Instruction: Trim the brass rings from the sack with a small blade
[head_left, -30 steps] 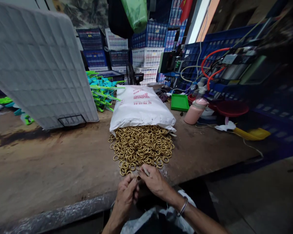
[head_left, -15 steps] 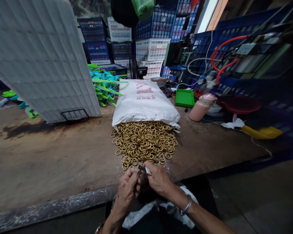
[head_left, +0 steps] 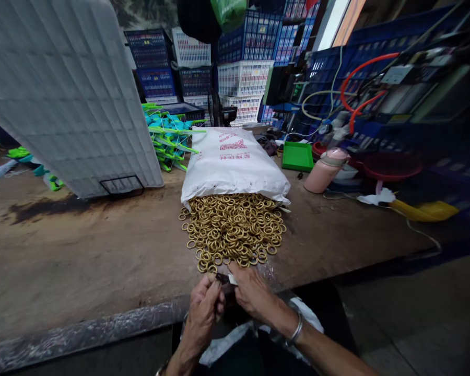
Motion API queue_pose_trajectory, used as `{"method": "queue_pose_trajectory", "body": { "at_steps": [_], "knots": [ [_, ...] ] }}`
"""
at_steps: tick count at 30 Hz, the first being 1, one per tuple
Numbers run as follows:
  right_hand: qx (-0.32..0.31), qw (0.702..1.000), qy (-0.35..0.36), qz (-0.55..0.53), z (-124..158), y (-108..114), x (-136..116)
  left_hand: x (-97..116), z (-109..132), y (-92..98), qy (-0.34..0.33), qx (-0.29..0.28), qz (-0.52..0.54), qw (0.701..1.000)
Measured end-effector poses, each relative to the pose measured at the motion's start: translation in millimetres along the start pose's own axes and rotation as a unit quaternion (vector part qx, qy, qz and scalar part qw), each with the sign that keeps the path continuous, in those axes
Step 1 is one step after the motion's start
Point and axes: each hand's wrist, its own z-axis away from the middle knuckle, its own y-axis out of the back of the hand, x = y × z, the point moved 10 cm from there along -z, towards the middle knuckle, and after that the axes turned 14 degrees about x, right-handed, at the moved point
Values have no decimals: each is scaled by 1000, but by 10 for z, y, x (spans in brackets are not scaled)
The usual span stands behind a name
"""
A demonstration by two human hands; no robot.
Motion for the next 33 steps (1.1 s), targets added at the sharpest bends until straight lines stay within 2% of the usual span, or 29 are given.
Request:
{"method": "queue_pose_trajectory", "body": {
  "at_steps": [6, 10, 14, 18, 23, 25, 27, 33],
  "knots": [
    [26, 998, -29, 45, -111, -3, 139, -27, 175, -24, 50, -56, 89, 993],
    [79, 996, -14, 42, -252, -4, 41, -58, 90, 46, 71, -36, 141, 987],
    [75, 993, -20, 91, -346, -156, 5, -55, 29, 135, 91, -11, 175, 980],
    [65, 990, -39, 118, -394, -273, 53, -70, 25, 161, 125, -23, 219, 967],
    [82, 994, -28, 68, -398, -166, 63, -132, -58, 212, 142, -5, 243, 960],
    [89, 995, -14, 34, -365, -64, 46, -118, -97, 220, 126, 12, 226, 966],
    [93, 996, 5, 0, -308, 39, 10, -45, -131, 197, 84, 17, 195, 977],
    [72, 985, 23, -152, -166, 197, -129, 10, -193, 67, -6, 18, 40, 999]
  ]
}}
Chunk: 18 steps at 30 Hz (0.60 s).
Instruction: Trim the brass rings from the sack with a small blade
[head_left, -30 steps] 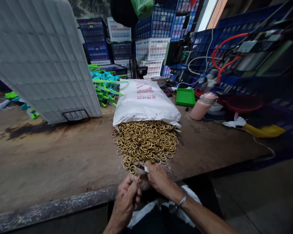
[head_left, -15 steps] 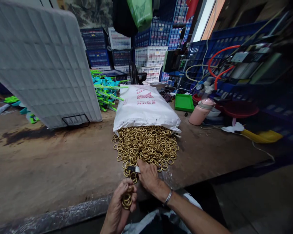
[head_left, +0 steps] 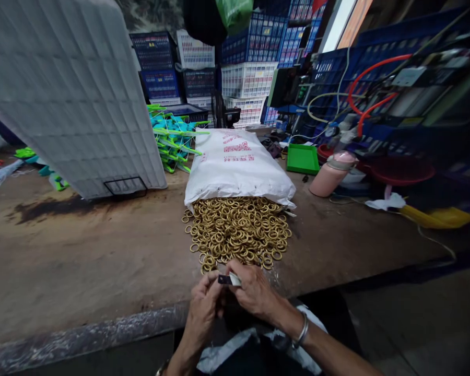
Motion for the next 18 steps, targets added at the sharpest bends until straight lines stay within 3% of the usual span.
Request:
{"method": "queue_pose_trajectory", "body": {
  "at_steps": [6, 11, 14, 18],
  "knots": [
    [19, 976, -143, -165, 8, -27, 198, -3, -27, 25, -44, 36, -94, 994],
    [-36, 934, -240, -261, 149, -220, 320, 139, 38, -18, -99, 39, -110, 988],
    [-30, 930, -253, -264, 176, -236, 367, 115, 90, -81, -76, 7, -108, 991],
    [10, 953, -220, -208, 134, -143, 378, -7, 136, -124, -1, -28, -72, 997]
  ]
}}
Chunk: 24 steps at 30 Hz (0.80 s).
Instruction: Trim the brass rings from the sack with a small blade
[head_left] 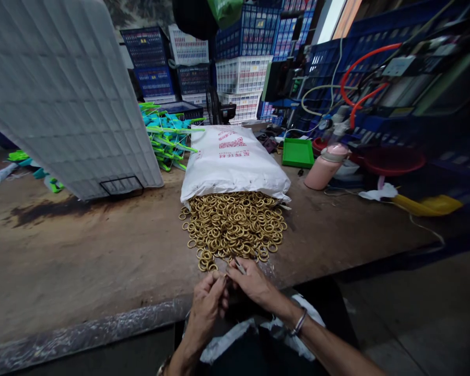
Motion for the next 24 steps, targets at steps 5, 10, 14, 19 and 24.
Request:
{"method": "queue_pose_trajectory", "body": {
  "at_steps": [5, 10, 14, 19, 24],
  "knots": [
    [21, 995, 80, 57, 14, 48, -170, -32, 23, -17, 27, -11, 29, 999],
    [29, 995, 60, 74, 11, 105, -108, 25, 61, -10, 17, -5, 39, 999],
    [12, 980, 131, 152, 85, 63, -156, 37, 62, -14, 8, -3, 40, 999],
    [-30, 952, 172, 252, 180, -67, -167, -13, 7, 20, 9, 20, 34, 999],
    [-29, 924, 174, 340, 115, -42, -25, 50, 84, 59, -12, 26, 12, 1000]
  ]
}}
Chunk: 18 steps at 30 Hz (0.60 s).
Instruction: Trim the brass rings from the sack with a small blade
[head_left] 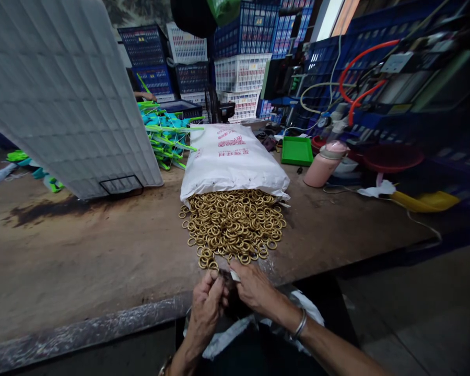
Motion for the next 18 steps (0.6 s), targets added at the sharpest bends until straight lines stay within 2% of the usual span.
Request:
{"method": "queue_pose_trajectory", "body": {
  "at_steps": [2, 4, 6, 8, 11, 14, 18],
  "knots": [
    [9, 999, -17, 45, -14, 3, 127, -38, 98, -22, 18, -24, -10, 999],
    [21, 997, -29, 70, -27, 22, 202, -144, 222, -91, 51, -75, -8, 996],
    [32, 998, -17, 51, -41, 36, 154, -333, 335, -157, 102, -129, -4, 986],
    [40, 999, 10, 9, -58, 33, 26, -551, 379, -155, 148, -148, 2, 978],
    [58, 998, 22, -24, -104, -6, -119, -856, 327, -66, 207, -120, 23, 971],
    [56, 998, 8, -10, -177, -113, -169, -1079, 247, 15, 255, -75, 49, 963],
    [39, 998, -2, 46, -260, -203, -221, -1211, 186, 25, 295, -28, 116, 948]
  ]
}}
